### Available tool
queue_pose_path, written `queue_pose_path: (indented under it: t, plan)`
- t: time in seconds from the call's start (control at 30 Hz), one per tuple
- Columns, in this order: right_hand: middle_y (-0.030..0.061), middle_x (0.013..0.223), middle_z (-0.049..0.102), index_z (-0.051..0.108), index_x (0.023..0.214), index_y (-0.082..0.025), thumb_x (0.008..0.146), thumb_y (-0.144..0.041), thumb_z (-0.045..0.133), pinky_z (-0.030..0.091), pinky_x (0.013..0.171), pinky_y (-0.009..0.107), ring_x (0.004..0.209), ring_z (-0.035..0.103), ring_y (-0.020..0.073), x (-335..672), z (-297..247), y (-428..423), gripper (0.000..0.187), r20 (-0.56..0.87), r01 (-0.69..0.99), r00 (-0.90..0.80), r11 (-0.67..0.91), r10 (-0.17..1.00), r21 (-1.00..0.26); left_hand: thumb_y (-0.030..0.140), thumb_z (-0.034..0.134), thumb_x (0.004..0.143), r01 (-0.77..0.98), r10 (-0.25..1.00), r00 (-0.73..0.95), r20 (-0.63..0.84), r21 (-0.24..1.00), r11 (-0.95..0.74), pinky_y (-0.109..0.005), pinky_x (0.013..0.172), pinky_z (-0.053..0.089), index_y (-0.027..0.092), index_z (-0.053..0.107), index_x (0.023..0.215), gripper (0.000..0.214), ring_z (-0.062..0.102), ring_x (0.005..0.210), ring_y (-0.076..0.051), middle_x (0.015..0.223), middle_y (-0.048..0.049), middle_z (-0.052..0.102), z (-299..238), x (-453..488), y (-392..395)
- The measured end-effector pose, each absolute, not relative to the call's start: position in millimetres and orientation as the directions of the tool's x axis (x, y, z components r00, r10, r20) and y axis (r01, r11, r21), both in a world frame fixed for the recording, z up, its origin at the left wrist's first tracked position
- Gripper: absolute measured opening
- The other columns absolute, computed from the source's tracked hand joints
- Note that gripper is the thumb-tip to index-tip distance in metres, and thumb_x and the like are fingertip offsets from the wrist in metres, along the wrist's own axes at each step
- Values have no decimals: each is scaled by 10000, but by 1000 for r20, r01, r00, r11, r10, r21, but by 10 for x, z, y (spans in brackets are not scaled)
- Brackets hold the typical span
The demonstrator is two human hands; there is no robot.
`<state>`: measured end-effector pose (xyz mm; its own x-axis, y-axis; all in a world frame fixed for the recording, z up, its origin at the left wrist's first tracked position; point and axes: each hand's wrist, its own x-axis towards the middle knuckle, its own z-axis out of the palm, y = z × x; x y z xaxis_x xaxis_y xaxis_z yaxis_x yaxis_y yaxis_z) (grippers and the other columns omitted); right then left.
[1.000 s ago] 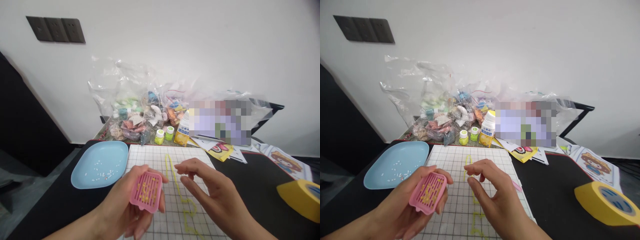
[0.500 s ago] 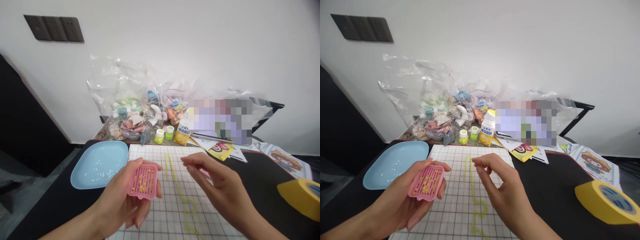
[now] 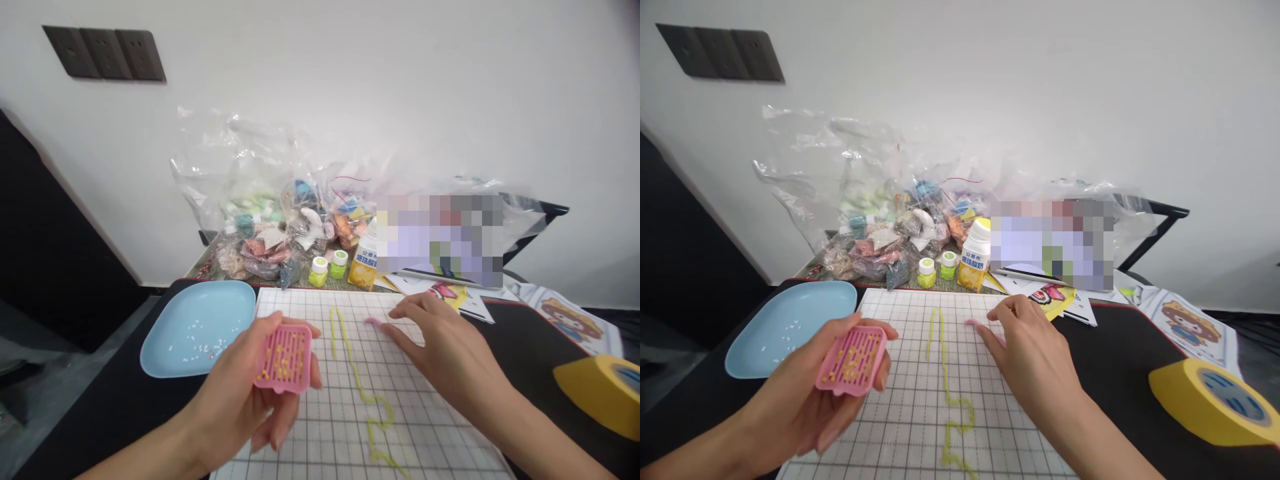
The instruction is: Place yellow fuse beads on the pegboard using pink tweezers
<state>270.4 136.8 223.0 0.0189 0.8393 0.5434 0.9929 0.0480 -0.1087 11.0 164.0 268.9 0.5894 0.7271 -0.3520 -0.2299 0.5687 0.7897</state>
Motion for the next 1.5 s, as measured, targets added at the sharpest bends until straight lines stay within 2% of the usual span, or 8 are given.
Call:
queue_pose_path:
  t: [0.17, 0.3, 0.43, 0.63, 0.87, 1.13, 1.33, 1.5]
  plan:
    - [83, 831, 627, 617, 701, -202, 962, -482, 289, 421, 470, 291, 689, 626, 210, 2706, 2213, 1370, 504, 497, 998, 25, 7, 867, -62, 385, 201, 1050, -253, 721, 597, -352, 770, 585, -133, 240, 322, 137, 624, 1007, 493, 525, 250, -96, 695, -92, 712, 2712, 97, 1635]
    - [93, 856, 648, 609, 701, -200, 931, -408, 321, 414, 476, 289, 727, 639, 222, 2710, 2221, 1382, 423, 500, 998, 32, -3, 865, -58, 384, 199, 1051, -259, 714, 607, -350, 761, 594, -131, 227, 327, 130, 616, 1070, 488, 525, 252, -99, 689, -90, 708, 2711, 111, 1624]
    - [78, 821, 669, 592, 713, -210, 915, -439, 363, 415, 489, 297, 703, 649, 225, 2708, 2255, 1375, 382, 491, 997, 56, -19, 869, -79, 386, 203, 1053, -253, 709, 622, -333, 771, 584, -135, 234, 342, 134, 608, 1083, 478, 532, 259, -102, 706, -92, 711, 2715, 118, 1639]
    - [59, 724, 670, 576, 723, -216, 949, -493, 298, 372, 467, 293, 601, 634, 211, 2652, 2303, 1360, 452, 518, 993, 97, -51, 850, -103, 401, 283, 1030, -264, 728, 599, -334, 776, 573, -139, 242, 327, 133, 610, 1022, 424, 527, 259, -98, 721, -94, 712, 2719, 107, 1672]
    - [17, 524, 599, 527, 670, -229, 934, -550, 301, 287, 418, 257, 450, 584, 195, 2631, 2316, 1346, 474, 478, 988, 133, -80, 868, -131, 407, 264, 1047, -195, 687, 483, -543, 698, 689, -159, 234, 281, 114, 542, 1186, 427, 502, 248, -107, 681, -86, 710, 2724, 137, 1645]
    - [-16, 517, 594, 526, 701, -233, 928, -562, 374, 292, 391, 229, 416, 551, 154, 2611, 2409, 1327, 428, 506, 971, 93, 34, 857, -236, 442, 273, 1027, -164, 644, 450, -618, 652, 740, -151, 233, 283, 76, 634, 752, 582, 482, 241, -90, 573, -109, 669, 2684, 118, 1659]
    - [-28, 492, 541, 537, 710, -225, 938, -551, 384, 304, 391, 220, 373, 485, 121, 2583, 2407, 1318, 426, 542, 969, 60, 81, 838, -234, 419, 317, 1012, -186, 665, 478, -574, 674, 715, -152, 218, 268, 130, 607, 767, 477, 460, 219, -81, 644, -81, 694, 2680, 73, 1688]
    - [-27, 508, 537, 542, 717, -227, 957, -534, 363, 324, 416, 226, 379, 464, 118, 2540, 2376, 1302, 429, 578, 968, 72, 83, 813, -237, 409, 305, 1015, -212, 691, 545, -475, 719, 662, -140, 218, 308, 153, 617, 884, 424, 511, 239, -102, 677, -82, 707, 2747, 96, 1656]
